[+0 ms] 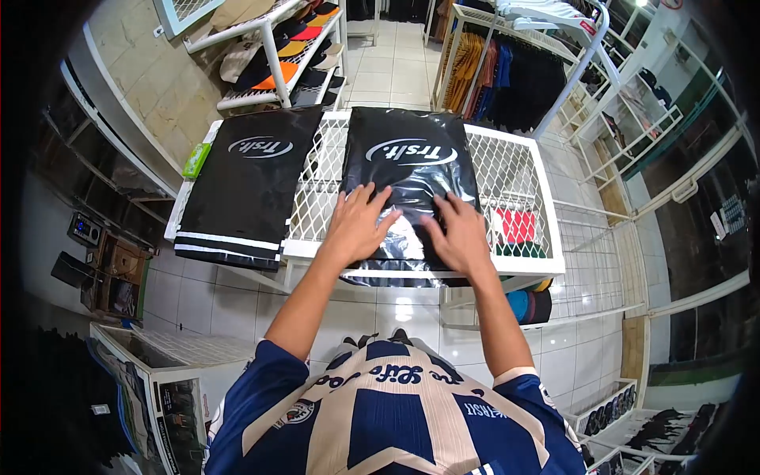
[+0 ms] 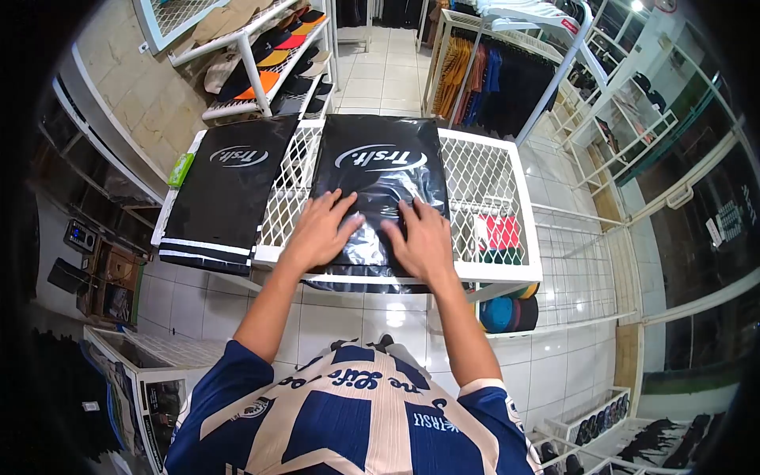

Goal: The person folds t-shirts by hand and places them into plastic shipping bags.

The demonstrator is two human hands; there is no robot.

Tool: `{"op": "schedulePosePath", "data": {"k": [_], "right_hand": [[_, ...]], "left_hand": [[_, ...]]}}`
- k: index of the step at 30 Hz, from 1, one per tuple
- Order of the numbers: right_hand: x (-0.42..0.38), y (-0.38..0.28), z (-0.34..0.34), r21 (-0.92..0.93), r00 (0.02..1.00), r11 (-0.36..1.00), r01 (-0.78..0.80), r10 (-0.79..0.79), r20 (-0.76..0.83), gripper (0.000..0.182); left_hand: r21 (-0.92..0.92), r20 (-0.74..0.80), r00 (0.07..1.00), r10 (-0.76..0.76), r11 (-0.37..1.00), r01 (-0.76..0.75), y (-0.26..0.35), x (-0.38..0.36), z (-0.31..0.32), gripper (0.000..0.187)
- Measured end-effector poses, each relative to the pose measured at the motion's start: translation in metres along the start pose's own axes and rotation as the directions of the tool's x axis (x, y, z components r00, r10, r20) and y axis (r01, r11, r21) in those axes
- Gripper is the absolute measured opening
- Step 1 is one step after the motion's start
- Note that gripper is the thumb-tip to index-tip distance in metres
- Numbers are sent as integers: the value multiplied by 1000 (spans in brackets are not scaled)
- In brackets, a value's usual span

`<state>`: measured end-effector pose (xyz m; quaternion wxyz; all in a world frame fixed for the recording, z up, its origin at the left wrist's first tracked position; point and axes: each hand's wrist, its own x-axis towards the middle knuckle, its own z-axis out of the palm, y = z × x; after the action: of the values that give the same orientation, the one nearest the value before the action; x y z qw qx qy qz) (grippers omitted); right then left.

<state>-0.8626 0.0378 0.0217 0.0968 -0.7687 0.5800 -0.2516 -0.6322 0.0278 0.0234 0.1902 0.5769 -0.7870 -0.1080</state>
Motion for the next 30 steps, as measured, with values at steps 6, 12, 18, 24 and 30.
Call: {"op": "schedulePosePath", "data": {"k": [6,12,18,24,30], "right_hand": [[128,36,22,11,955,993,114,-106,-278,54],[199,60,66,-125,989,992,-14,-5,-151,67],[189,61,79,-201,985,976,-80,47,-163,71],[189,58,76,-200,989,970,-136,123,-77,76],[187,51,69,-239,964,934,-267,262,-52,87]], "left_hand": [[-19,-271,962,41,999,-48,-26,119,17,54],[49,-196,978,-66,996,77,-41,183,52,64],[102,-257,965,-57,991,86,-48,176,73,64],[107,-261,961,-89,987,120,-45,175,72,63],[123,-261,949,-175,970,212,-41,173,68,70]]}}
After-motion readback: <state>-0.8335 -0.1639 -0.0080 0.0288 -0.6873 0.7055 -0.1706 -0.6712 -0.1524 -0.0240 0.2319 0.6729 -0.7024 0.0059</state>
